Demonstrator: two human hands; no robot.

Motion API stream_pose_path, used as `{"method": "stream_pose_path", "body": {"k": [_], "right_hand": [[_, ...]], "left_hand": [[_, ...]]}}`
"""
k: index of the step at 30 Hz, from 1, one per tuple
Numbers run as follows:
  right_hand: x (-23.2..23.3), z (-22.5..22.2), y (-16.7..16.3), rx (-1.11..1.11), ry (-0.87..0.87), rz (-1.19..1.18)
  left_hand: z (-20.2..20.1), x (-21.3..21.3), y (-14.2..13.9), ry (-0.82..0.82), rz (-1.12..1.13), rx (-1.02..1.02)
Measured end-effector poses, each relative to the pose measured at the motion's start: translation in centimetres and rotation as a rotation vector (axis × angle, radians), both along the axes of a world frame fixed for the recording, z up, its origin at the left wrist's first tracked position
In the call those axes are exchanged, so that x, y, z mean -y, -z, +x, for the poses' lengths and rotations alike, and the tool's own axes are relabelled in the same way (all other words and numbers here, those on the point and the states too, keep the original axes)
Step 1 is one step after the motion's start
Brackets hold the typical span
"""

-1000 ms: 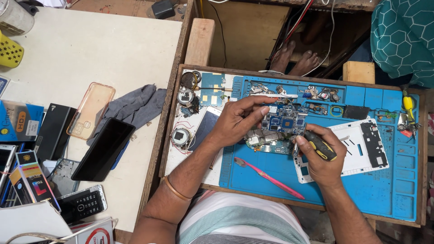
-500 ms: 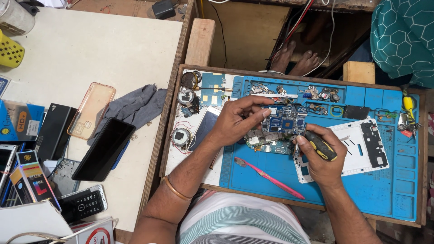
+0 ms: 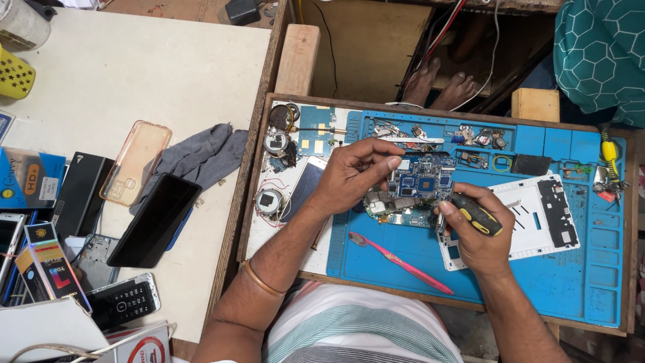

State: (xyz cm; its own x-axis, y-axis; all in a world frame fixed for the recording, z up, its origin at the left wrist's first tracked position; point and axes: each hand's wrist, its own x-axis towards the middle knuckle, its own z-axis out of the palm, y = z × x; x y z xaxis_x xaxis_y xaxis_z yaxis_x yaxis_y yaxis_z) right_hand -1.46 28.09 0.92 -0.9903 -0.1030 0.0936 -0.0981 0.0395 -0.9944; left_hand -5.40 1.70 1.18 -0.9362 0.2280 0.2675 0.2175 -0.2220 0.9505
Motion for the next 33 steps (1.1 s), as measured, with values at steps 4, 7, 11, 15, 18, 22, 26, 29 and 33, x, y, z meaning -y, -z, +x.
{"method": "stream_pose_path", "body": {"k": [4, 7, 11, 15, 18, 22, 26, 29, 33], "right_hand": [[0.01, -0.13, -0.13, 0.057, -0.021, -0.042], [0.03, -0.26, -0.23, 0.127, -0.05, -0.058], [0.07, -0.34, -0.3, 0.166, -0.118, -0.051], [0.17, -0.38, -0.34, 0.164, -0.13, -0.032], [0.19, -0.32, -0.42, 0.164, -0.128, -0.021], [0.19, -0.3, -0.5, 0.164, -0.13, -0.006], [0.17, -0.32, -0.51, 0.173, -0.132, 0.007], [0.22, -0.37, -0.48, 0.178, -0.136, 0.009], [0.23, -0.41, -0.46, 0.175, -0.138, 0.024]], "left_hand": [[-0.06, 0.03, -0.04, 0.054, 0.079, 0.051], [-0.04, 0.03, -0.26, 0.108, 0.188, 0.096], [0.14, 0.23, -0.61, 0.127, 0.19, 0.12], [0.18, 0.32, -0.78, 0.137, 0.179, 0.129], [0.21, 0.34, -0.73, 0.149, 0.18, 0.124], [0.16, 0.33, -0.59, 0.157, 0.177, 0.113], [0.11, 0.35, -0.5, 0.159, 0.164, 0.119], [0.11, 0.42, -0.48, 0.168, 0.169, 0.117], [0.09, 0.39, -0.5, 0.179, 0.184, 0.118]]}}
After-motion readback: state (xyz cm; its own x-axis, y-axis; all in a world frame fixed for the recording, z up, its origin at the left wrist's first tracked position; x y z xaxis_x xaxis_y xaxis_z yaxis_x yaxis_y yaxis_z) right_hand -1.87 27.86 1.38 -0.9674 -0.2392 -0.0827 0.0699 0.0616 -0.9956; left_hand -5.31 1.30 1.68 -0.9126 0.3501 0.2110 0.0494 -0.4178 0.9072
